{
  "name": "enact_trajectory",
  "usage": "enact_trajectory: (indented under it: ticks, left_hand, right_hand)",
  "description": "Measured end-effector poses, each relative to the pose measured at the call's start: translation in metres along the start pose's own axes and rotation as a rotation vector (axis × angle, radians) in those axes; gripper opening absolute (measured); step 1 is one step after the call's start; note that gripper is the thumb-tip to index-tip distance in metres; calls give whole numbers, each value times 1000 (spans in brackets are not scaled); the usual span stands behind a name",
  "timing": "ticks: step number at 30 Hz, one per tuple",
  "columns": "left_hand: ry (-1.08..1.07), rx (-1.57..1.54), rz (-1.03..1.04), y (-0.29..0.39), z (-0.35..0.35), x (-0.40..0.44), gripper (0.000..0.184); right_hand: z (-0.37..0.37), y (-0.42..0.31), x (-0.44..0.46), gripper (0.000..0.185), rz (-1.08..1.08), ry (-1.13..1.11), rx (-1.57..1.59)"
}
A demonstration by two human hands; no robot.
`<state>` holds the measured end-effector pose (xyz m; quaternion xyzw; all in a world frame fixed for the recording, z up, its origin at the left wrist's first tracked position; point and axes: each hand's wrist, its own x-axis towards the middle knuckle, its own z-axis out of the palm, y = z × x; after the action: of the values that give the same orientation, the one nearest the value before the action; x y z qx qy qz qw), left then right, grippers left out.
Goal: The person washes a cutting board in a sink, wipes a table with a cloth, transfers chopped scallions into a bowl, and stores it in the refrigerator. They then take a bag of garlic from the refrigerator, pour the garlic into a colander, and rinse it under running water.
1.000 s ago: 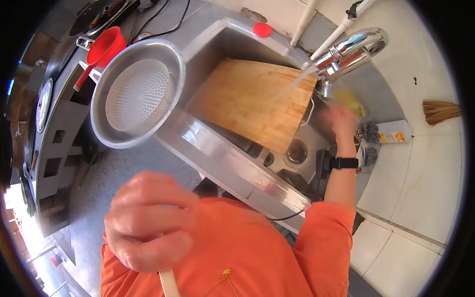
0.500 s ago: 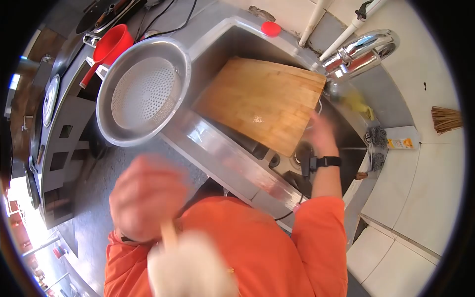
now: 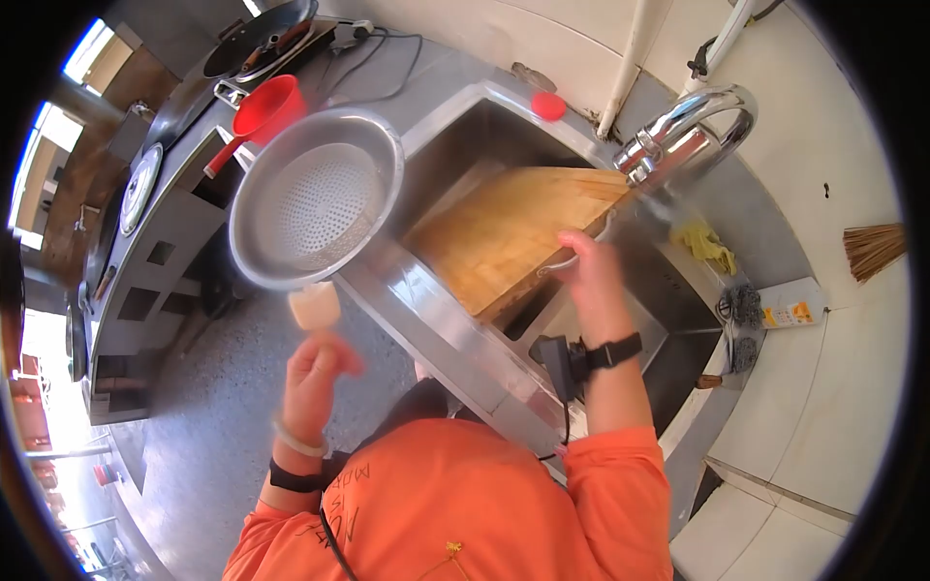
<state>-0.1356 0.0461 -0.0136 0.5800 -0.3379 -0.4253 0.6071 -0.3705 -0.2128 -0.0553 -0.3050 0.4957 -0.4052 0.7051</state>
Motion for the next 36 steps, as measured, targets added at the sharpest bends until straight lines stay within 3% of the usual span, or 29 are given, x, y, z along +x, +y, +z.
enact_trajectory:
  ticks: [9, 15, 18, 20, 25, 27, 28, 29, 30, 32, 34, 35, 36]
  left_hand:
    - [-256, -328, -309, -4, -9, 16, 24]
    - [-612, -506, -497, -4, -26, 34, 23]
    - [-581, -560, -583, -11, -35, 35, 22]
    - [-679, -517, -663, -17, -30, 26, 22]
    - [-694, -349, -677, -33, -31, 9, 20]
    - [-695, -344, -685, -37, -40, 2, 19]
    - [-702, -318, -676, -48, -48, 0, 19]
    - [-702, -297, -663, -55, -53, -3, 18]
    - [-689, -310, -648, -57, -56, -9, 18]
    - [-578, -203, -632, -59, -61, -23, 18]
    - [-540, -177, -613, -67, -67, -32, 18]
    - [-507, -154, -590, -70, -69, -41, 18]
    - [-464, -161, -574, -68, -69, -47, 18]
  right_hand:
    - [2, -33, -131, 14, -96, 15, 2]
    - [25, 26, -217, 32, -252, 193, 236]
    - [38, 64, -245, 32, -280, 240, 247]
    - [37, 84, -254, 32, -172, 90, 361]
    - [20, 121, -279, 33, -9, 100, 229]
    - [-4, 119, -287, 32, 243, -224, -95]
    - [-24, 120, -288, 26, 252, -301, -263]
    - [-46, 111, -287, 24, 230, -357, -644]
    - [-71, 108, -288, 24, 261, -136, -804]
    - [-121, 96, -279, 21, -195, 487, -1395]
    - [-138, 71, -265, 20, -505, 877, -1637]
    - [-148, 65, -253, 20, -529, 841, -1640]
    - [-157, 63, -235, 21, -356, 809, -1718]
